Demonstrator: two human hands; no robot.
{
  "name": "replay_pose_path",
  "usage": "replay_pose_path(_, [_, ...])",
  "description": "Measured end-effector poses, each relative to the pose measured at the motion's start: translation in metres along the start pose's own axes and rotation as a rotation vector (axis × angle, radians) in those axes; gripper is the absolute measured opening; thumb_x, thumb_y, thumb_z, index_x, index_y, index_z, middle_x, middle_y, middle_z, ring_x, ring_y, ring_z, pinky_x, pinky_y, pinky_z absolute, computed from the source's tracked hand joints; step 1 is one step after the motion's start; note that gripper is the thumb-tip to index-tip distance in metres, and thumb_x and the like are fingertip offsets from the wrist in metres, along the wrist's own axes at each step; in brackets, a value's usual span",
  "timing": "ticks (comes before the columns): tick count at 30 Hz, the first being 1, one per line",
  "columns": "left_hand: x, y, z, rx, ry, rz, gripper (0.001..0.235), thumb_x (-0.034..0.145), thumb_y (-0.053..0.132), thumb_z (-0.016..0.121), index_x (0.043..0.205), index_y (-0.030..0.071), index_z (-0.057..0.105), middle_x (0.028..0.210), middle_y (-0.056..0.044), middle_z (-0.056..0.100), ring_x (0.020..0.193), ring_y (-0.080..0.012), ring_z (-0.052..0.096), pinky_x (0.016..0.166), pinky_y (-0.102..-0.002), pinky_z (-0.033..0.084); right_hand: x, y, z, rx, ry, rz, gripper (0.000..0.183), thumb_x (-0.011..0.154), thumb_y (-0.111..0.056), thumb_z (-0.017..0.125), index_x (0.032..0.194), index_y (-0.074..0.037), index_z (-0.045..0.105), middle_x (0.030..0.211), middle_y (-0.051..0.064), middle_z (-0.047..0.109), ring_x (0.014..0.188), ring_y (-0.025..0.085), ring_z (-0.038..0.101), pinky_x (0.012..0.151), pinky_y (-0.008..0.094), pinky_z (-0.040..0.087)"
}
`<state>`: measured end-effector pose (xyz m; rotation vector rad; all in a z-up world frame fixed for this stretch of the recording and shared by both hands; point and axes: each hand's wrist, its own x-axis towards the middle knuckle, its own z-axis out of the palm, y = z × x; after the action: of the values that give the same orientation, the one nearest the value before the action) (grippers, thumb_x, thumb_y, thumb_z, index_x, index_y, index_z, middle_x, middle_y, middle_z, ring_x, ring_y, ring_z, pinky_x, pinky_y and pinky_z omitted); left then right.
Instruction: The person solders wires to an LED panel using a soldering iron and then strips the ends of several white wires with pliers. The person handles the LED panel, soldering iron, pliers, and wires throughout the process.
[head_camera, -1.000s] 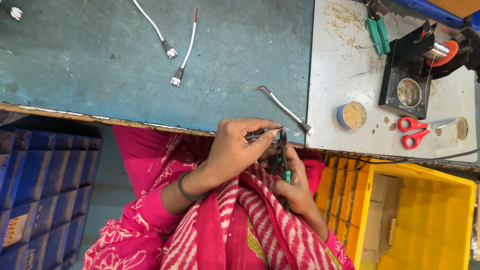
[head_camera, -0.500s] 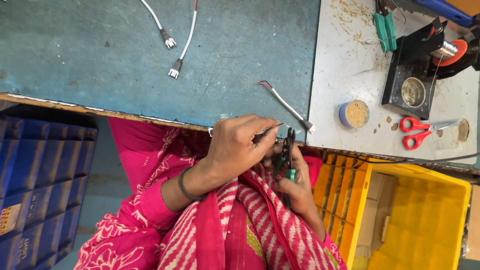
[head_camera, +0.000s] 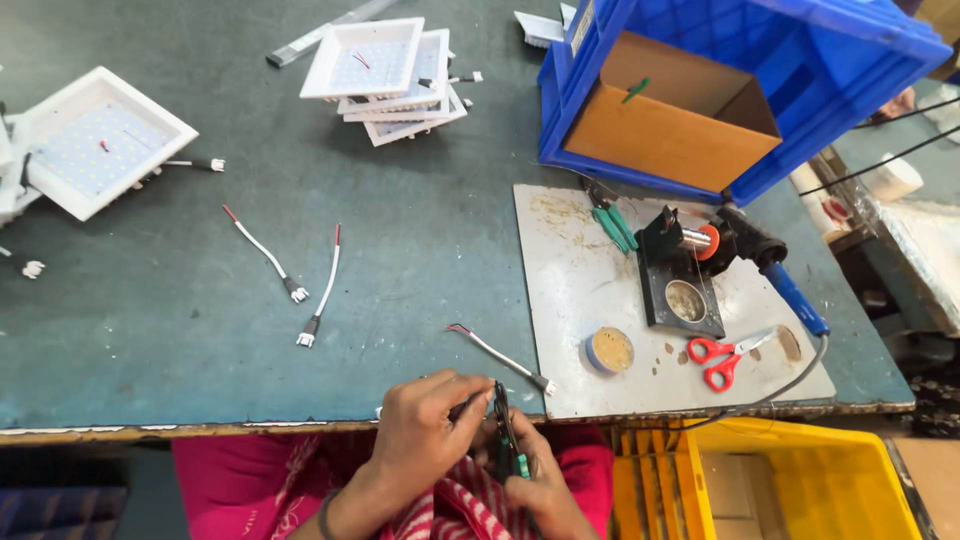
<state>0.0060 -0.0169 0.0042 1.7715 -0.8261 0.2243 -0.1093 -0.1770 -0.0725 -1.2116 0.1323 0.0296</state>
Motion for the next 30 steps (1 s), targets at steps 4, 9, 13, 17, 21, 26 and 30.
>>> replay_pose_path(4, [0.006,-0.009,-0.006,0.058,-0.034,0.088,0.008,0.085,0.016,0.074,0.085,0.008,0.075,0.072,-0.009,0.069,0.064,-0.0316,0.069,0.054,-0.042,0.05,-0.001,0.005,-0.005,-0.04,0.02,0.05,0.073,0.061,-0.006,0.056,0.133,0.003,0.053,0.11,0.01,0.06,0.101,0.018,0.059,0.09,0.027,0.047])
replay_pose_path(9, [0.039,-0.028,-0.014,0.052,-0.248,0.288,0.01,0.087,0.018,0.07,0.089,0.009,0.072,0.08,-0.009,0.072,0.071,-0.033,0.07,0.061,-0.044,0.053,0.005,-0.001,0.005,-0.031,0.054,0.024,0.073,0.057,-0.005,0.058,0.129,0.004,0.052,0.112,0.012,0.062,0.1,0.022,0.061,0.086,0.032,0.051])
replay_pose_path(13, [0.066,-0.043,-0.014,0.052,-0.45,0.334,0.012,0.088,0.022,0.07,0.087,0.01,0.072,0.077,-0.009,0.073,0.071,-0.0338,0.071,0.06,-0.045,0.051,0.014,-0.012,0.019,-0.015,0.134,0.033,0.073,0.064,-0.004,0.059,0.136,0.0,0.05,0.112,0.014,0.065,0.101,0.024,0.065,0.089,0.033,0.054])
replay_pose_path(17, [0.086,-0.059,-0.01,-0.071,-0.531,0.255,0.018,0.09,0.028,0.07,0.092,0.011,0.074,0.068,-0.01,0.069,0.062,-0.0311,0.068,0.055,-0.042,0.048,0.015,-0.016,0.023,-0.085,0.218,0.063,0.066,0.08,-0.009,0.061,0.144,-0.002,0.047,0.115,0.015,0.067,0.101,0.024,0.069,0.086,0.036,0.057])
replay_pose_path(21, [0.094,-0.074,-0.01,-0.214,-0.486,0.093,0.02,0.09,0.029,0.071,0.093,0.01,0.074,0.06,-0.011,0.062,0.052,-0.0284,0.061,0.051,-0.04,0.045,0.008,-0.01,0.019,0.001,0.258,0.045,0.063,0.089,-0.02,0.061,0.148,-0.005,0.042,0.111,0.018,0.066,0.093,0.025,0.071,0.077,0.037,0.058])
replay_pose_path(26, [0.073,-0.081,-0.001,-0.233,-0.449,0.123,0.017,0.088,0.028,0.072,0.092,0.012,0.075,0.061,-0.01,0.065,0.053,-0.0263,0.065,0.051,-0.038,0.048,-0.009,0.002,-0.003,0.095,0.348,-0.089,0.056,0.099,-0.03,0.06,0.142,0.001,0.046,0.102,0.022,0.066,0.077,0.028,0.068,0.06,0.036,0.054])
replay_pose_path(30, [0.053,-0.073,-0.004,-0.153,-0.306,0.281,0.015,0.094,0.027,0.07,0.095,0.012,0.075,0.072,-0.01,0.071,0.064,-0.0278,0.069,0.056,-0.04,0.049,-0.016,0.008,-0.012,0.143,0.281,-0.137,0.054,0.097,-0.031,0.062,0.136,0.004,0.048,0.104,0.021,0.066,0.085,0.029,0.071,0.068,0.038,0.057])
